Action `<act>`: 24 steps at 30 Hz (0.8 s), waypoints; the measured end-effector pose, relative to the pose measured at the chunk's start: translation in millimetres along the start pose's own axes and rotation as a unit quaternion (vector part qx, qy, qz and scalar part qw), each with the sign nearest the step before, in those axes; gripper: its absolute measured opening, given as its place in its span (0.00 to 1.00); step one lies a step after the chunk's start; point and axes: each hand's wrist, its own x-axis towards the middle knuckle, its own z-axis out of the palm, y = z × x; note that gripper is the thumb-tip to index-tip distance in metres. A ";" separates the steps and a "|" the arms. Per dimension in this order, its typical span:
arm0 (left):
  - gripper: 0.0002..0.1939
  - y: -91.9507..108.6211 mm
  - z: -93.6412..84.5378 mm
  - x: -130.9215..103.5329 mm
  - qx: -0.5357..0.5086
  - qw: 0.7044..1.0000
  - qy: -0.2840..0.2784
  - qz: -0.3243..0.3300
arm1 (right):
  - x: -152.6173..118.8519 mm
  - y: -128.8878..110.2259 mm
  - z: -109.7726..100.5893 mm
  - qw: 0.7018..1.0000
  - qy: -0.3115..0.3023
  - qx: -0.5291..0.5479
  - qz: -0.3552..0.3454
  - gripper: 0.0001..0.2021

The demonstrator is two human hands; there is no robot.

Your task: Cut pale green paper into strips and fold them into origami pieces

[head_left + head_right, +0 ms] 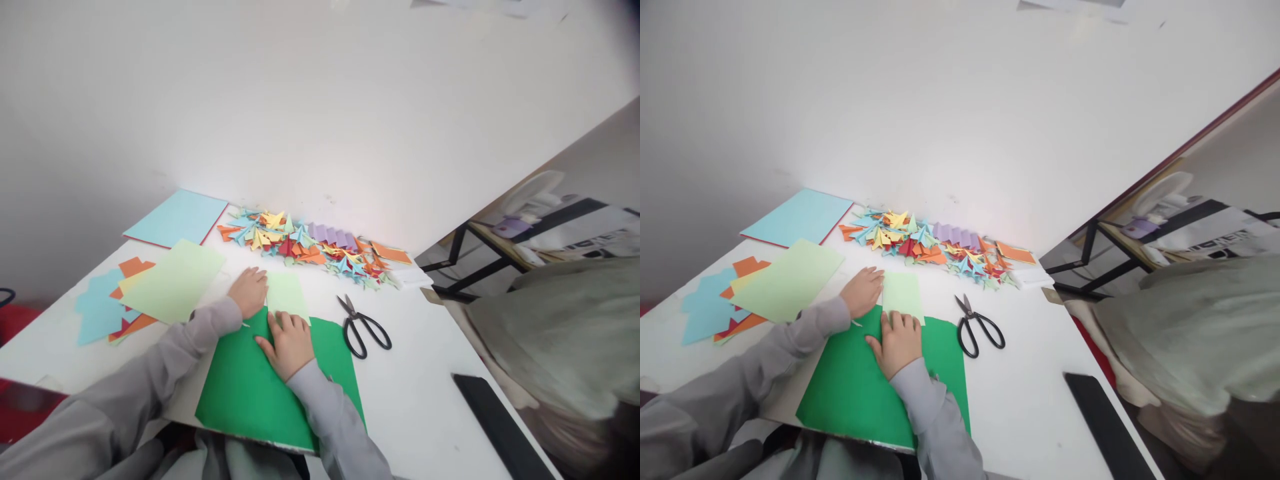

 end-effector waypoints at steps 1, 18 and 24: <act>0.18 -6.7 4.4 5.6 0.006 1.000 -0.020 0.006 | 1.9 1.2 -2.2 1.000 -0.007 -0.002 -0.002 0.24; 0.21 -20.2 21.4 5.0 0.002 1.000 -0.013 0.021 | 70.0 7.5 10.9 0.998 -0.004 -0.053 0.037 0.16; 0.21 -16.2 15.9 4.9 0.018 1.000 -0.009 0.020 | 48.6 5.4 5.2 0.998 0.008 -0.059 0.000 0.15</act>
